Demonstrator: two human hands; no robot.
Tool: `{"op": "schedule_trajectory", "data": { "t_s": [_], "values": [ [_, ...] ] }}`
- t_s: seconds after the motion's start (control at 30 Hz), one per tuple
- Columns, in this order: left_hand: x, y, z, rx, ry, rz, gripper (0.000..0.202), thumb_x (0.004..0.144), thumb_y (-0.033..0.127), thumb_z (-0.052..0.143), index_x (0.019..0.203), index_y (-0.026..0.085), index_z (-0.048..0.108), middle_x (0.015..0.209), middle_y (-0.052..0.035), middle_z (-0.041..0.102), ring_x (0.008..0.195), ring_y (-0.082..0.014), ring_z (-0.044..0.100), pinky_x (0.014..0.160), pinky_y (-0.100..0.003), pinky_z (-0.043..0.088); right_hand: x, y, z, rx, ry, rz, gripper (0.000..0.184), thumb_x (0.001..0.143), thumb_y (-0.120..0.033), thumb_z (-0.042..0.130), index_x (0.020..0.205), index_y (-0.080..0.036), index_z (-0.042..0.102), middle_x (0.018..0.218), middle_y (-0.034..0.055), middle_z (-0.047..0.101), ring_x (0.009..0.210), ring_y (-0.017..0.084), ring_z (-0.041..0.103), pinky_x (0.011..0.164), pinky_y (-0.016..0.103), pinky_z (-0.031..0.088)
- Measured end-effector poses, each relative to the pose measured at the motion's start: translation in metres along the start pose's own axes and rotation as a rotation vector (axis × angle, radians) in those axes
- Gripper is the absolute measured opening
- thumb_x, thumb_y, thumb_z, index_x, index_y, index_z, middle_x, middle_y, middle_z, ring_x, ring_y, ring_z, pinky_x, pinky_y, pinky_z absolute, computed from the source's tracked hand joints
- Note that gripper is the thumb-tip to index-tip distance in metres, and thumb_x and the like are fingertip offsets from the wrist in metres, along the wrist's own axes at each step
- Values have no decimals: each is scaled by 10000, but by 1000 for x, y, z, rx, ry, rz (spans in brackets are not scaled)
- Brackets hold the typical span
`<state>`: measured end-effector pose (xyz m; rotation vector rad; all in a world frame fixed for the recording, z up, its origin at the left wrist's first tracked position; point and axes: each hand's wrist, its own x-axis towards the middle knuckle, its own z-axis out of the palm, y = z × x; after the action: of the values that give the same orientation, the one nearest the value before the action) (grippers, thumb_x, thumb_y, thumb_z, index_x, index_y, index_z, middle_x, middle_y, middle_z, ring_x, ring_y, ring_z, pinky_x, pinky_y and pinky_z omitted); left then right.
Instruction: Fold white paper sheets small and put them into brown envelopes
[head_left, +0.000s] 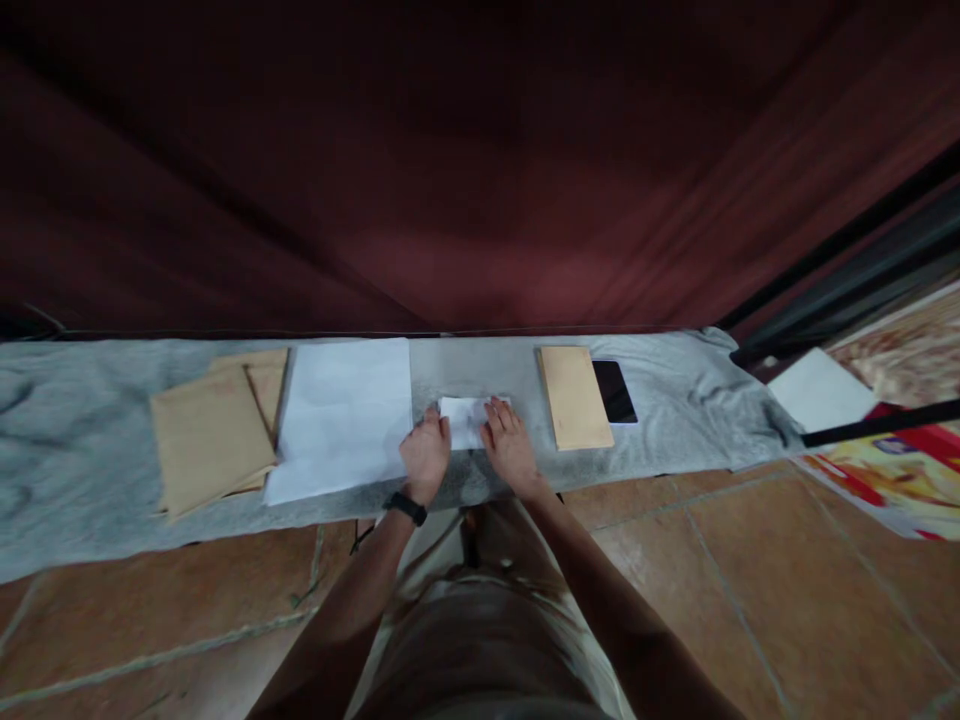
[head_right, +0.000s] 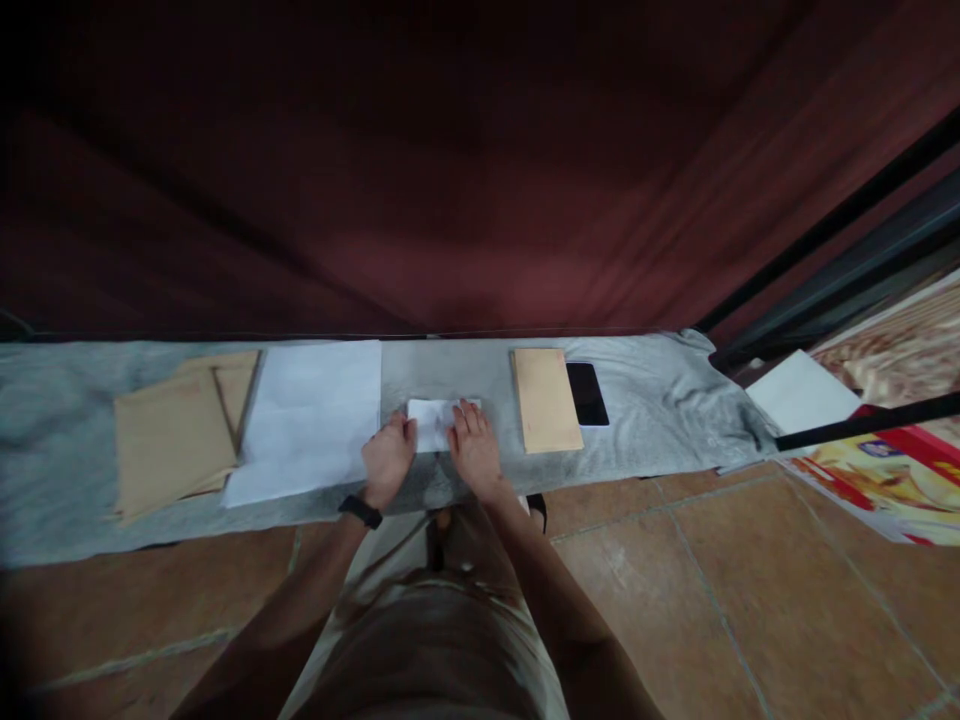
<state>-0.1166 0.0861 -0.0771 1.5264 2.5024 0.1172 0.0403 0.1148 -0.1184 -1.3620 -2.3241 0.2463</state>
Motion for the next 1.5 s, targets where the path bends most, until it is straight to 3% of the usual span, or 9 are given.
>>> {"op": "schedule_trajectory", "data": {
  "t_s": [0.2,0.43,0.7,0.8,0.9,1.03,1.13,1.3,1.5],
  "values": [
    [0,1,3,2,18,6,405,1046,370,306,1258,148,571,929,-145,761,898,-268,750,743,-332,530,-5,2,11,-44,-49,-6,511,1074,-347,368,1517,-104,447,1584,158,434,1480,277,373,1198,480,334],
    [0,1,11,-1,52,16,419,1053,360,277,1255,135,566,889,-146,753,885,-276,752,729,-339,540,-8,0,18,-126,-17,-9,564,1073,-388,392,1566,-114,369,1617,200,355,1492,313,350,1193,531,304],
    [-1,0,14,-9,97,60,389,1048,314,295,1230,108,570,857,-146,734,861,-267,741,717,-331,547,-9,2,21,-157,-2,-18,580,1070,-413,391,1562,-106,374,1627,201,335,1506,316,321,1203,532,279],
    [-4,0,12,-12,134,103,362,1035,262,316,1246,105,564,953,-163,727,932,-269,725,766,-352,559,-8,2,21,-163,-9,-16,579,1071,-411,385,1564,-108,373,1625,202,337,1504,315,324,1202,530,281],
    [-8,2,13,-15,169,224,389,1004,171,323,1312,103,551,1160,-197,694,1116,-291,668,926,-423,538,-7,2,21,-184,-33,-12,578,1069,-401,383,1565,-103,373,1631,200,325,1509,324,312,1203,524,282],
    [-17,9,26,-57,171,549,501,971,130,361,1457,156,481,1468,-138,563,1390,-259,495,1144,-429,415,-8,3,19,-223,-85,-29,557,1049,-292,403,1567,-89,366,1640,198,305,1521,327,285,1213,516,267],
    [-19,9,39,-119,176,729,550,992,178,343,1536,100,369,1576,-145,455,1485,-236,380,1216,-427,337,-8,4,18,-253,-111,-40,569,1012,-175,401,1570,-79,353,1643,199,293,1524,315,282,1218,506,261],
    [-17,0,47,-101,162,696,620,1028,370,342,1565,62,312,1618,-177,379,1533,-255,287,1260,-456,256,-8,4,17,-256,-118,-34,550,1037,-223,382,1575,-114,354,1656,179,272,1533,304,259,1226,504,243],
    [-19,-6,46,-68,149,700,659,1028,456,337,1546,49,349,1643,-179,324,1557,-276,209,1276,-469,209,-10,5,18,-184,-91,-11,525,1070,-280,337,1573,-133,362,1658,165,278,1543,291,231,1224,523,236]
  ]
}}
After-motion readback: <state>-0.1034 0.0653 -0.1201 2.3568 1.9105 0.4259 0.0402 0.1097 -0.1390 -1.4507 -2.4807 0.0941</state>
